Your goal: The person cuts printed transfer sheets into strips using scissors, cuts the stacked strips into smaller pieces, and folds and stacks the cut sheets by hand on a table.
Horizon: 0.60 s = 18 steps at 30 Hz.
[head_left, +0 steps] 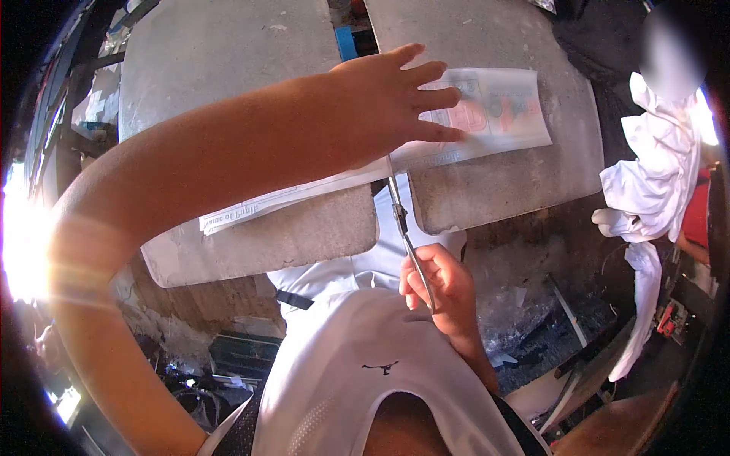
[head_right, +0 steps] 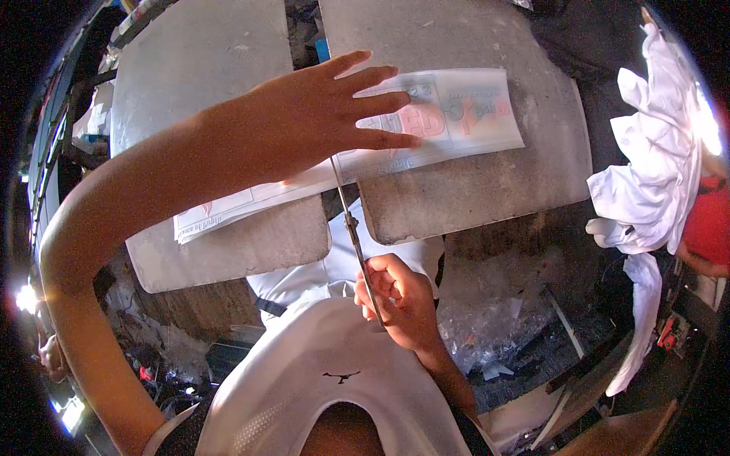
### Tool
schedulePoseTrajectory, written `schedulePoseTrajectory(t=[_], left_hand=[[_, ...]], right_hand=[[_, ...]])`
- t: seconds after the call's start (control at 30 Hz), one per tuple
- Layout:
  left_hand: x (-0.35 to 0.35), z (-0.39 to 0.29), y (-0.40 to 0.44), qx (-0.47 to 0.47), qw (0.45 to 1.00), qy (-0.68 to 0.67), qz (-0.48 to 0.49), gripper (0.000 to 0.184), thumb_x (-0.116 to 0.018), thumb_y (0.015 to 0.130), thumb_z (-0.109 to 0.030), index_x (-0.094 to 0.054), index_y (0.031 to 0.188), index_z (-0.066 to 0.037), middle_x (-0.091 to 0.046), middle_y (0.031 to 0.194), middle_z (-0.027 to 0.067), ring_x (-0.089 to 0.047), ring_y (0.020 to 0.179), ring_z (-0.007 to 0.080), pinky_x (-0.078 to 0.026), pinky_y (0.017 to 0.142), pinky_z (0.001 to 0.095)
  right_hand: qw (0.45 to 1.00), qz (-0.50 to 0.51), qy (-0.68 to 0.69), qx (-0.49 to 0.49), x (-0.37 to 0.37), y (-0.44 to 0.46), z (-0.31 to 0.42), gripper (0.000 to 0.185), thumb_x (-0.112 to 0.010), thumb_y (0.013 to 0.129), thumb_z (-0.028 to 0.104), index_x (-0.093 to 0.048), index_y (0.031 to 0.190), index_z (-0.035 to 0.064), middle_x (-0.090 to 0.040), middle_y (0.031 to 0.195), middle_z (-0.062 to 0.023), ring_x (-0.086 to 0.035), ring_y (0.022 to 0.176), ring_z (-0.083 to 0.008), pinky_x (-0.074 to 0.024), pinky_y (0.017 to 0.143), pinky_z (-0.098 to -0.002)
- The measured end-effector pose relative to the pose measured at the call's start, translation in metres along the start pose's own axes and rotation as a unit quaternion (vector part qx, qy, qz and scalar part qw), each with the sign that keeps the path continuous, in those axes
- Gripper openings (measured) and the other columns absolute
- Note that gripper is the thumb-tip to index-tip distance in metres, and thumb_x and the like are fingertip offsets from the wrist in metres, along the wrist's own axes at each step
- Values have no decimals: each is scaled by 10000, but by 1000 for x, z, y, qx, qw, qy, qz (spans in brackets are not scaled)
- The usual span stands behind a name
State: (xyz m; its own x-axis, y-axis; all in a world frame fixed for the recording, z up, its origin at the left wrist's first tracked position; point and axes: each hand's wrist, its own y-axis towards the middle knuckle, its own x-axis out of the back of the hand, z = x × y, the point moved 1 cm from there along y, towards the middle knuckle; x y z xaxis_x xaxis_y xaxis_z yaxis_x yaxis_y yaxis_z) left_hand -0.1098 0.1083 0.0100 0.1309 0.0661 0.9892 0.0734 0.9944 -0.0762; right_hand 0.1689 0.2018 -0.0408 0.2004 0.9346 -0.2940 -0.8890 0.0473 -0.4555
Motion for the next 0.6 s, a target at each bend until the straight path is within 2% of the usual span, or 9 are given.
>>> schedulePoseTrajectory(t=[0.13,0.23,0.3,0.6], left_hand=[[4,-4,1,18,999,18,36,1040,-892,747,-225,-340,1619,-349,-415,1634,65,-375,1522,292,-214,1312,482],[0,-3,1,15,1000,4,-3,1068,-903,727,-227,-332,1622,-354,-414,1635,65,-375,1523,292,-215,1313,485],[-1,-4,1,16,1000,6,5,1081,-907,719,-225,-329,1623,-354,-413,1636,65,-376,1522,294,-216,1314,486],[2,1,3,5,1000,-11,14,1093,-926,681,-216,-362,1608,-349,-403,1644,59,-349,1541,298,-207,1317,491]], right_hand=[[1000,5,-19,1,1,-1,3,470,-704,1017,382,-561,1156,-43,-661,843,-94,-636,714,-109,-519,583,-246],[1000,8,-11,5,1,-2,2,460,-702,1019,369,-557,1162,-44,-655,854,-93,-637,734,-110,-520,588,-245],[1000,10,-4,7,0,-4,2,445,-701,1021,352,-555,1163,-44,-654,864,-92,-637,747,-110,-521,591,-245],[1000,-14,-23,-13,-5,-15,5,268,-668,1036,159,-548,1193,-23,-671,931,-90,-636,771,-115,-521,609,-244]])
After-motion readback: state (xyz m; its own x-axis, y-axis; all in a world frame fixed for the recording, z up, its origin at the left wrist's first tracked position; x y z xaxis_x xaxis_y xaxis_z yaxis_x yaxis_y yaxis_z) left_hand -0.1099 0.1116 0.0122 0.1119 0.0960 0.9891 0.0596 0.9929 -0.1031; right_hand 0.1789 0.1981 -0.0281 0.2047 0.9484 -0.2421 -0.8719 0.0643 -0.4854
